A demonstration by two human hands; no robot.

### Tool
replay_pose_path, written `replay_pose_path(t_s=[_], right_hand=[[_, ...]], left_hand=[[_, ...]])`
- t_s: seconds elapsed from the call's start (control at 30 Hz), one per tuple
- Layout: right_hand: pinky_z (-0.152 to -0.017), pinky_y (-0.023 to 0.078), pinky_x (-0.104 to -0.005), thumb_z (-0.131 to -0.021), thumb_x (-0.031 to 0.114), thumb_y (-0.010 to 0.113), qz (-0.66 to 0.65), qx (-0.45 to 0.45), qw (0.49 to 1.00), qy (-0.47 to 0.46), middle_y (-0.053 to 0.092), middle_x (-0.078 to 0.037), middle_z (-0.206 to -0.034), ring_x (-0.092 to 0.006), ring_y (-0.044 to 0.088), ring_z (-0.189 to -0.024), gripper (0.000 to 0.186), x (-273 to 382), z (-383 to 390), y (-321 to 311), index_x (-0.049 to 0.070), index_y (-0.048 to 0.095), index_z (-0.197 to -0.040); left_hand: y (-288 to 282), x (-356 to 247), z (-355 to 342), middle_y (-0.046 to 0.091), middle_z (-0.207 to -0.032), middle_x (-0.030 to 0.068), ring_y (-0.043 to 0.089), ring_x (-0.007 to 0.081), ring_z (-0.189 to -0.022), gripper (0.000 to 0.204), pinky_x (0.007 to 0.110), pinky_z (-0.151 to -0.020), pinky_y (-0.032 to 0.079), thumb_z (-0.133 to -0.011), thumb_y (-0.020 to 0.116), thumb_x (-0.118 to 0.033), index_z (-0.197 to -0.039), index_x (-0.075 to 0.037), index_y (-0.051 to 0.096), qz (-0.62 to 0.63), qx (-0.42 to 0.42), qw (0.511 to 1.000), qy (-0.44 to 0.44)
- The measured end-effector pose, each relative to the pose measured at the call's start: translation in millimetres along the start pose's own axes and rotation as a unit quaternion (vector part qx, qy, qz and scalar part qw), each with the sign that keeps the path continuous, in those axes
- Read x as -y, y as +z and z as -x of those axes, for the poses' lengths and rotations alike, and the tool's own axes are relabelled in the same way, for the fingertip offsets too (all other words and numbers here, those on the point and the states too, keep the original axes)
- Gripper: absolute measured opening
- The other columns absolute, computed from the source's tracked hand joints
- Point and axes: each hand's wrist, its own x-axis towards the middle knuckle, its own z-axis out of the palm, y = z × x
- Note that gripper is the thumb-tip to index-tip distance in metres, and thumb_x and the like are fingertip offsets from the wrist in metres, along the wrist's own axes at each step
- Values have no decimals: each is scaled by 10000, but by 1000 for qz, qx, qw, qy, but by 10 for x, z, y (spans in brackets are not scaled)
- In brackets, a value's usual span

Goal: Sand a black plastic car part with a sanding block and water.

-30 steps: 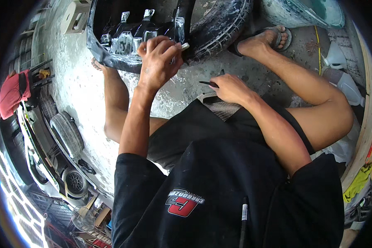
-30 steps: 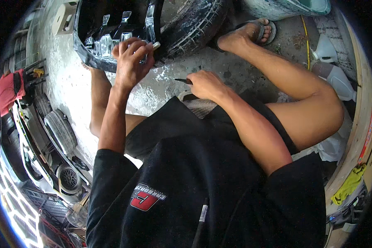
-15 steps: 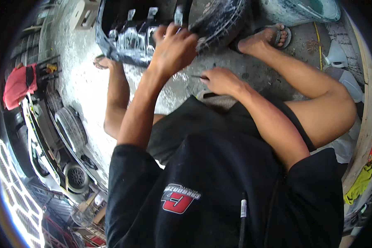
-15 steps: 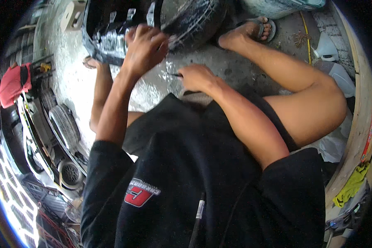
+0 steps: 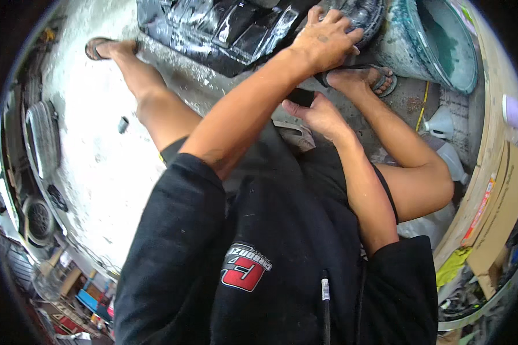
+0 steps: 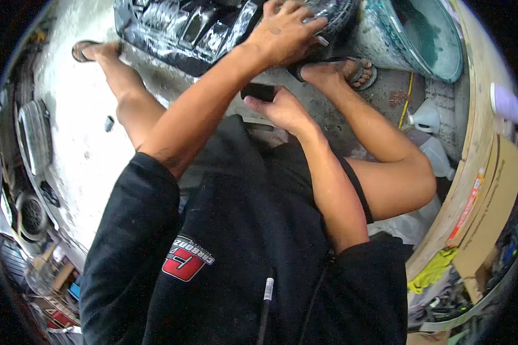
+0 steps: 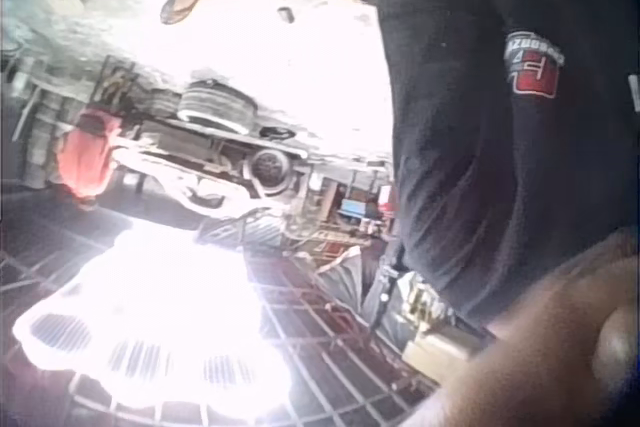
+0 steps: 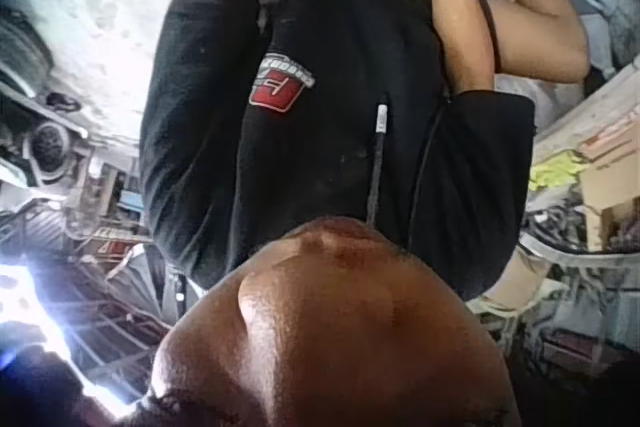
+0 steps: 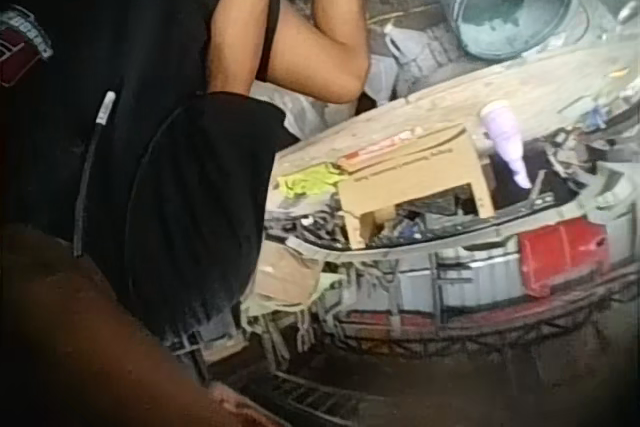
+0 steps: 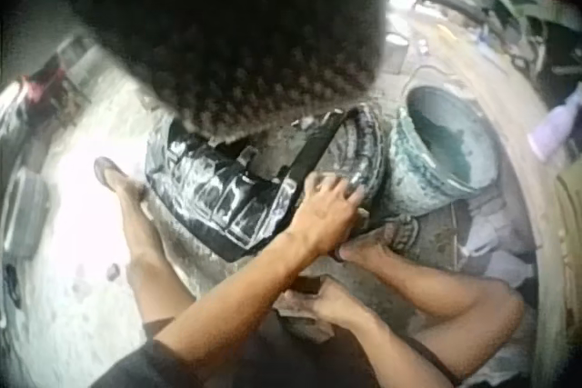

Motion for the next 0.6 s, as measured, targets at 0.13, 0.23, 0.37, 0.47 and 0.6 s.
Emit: replay_pose_path(t_s=[0.13, 0.23, 0.37, 0.47, 0.6], right_hand=[[-911, 542, -401, -1000, 461, 725, 92, -40, 994, 48, 788, -204, -1080, -298, 745, -1034, 541, 56, 112, -50, -36, 733, -1214], [-936, 551, -426, -1017, 436, 714, 140, -136, 980, 48, 776, -228, -1143, -377, 741, -1089, 502, 179, 168, -37, -11, 735, -1245], [-1056, 514, -426, -979, 156, 739, 152, -232, 914, -297, 738, -160, -1322, -322, 712, -1215, 358, 358, -37, 20, 53, 727, -1321], [-1097, 444, -378, -918, -9, 715, 320, -220, 853, -348, 679, -147, -1448, -273, 664, -1315, 477, 460, -291, 80, 69, 694, -1389], [-879, 499, -442, -715, 45, 790, 427, -200, 823, -317, 600, -50, -1558, -338, 649, -1009, 710, 501, -445, 212, 136, 693, -1413]], left_hand=[[-415, 467, 543, 672, -1283, 133, 541, 336, -1325, 352, 526, -1094, 377, -951, 694, -284, -1247, -96, 729, 70, -156, 985, -33], [-573, 1189, 852, 677, -1207, 147, 577, 366, -1235, 397, 509, -1050, 422, -941, 718, -330, -1249, -80, 729, 22, -211, 963, -167], [-502, 1866, 950, 697, -1055, 223, 588, 415, -1188, 434, 529, -1089, 395, -942, 692, -436, -1025, -22, 792, -32, -108, 935, -335], [-341, 1954, 886, 713, -1062, 271, 580, 425, -1225, 530, 558, -1187, 277, -950, 609, -479, -880, 16, 786, -70, -77, 927, -359], [-270, 1882, 890, 628, -1436, 215, 487, 391, -1411, 480, 586, -1249, 179, -1001, 586, -466, -1134, -51, 786, -58, -84, 929, -357]])
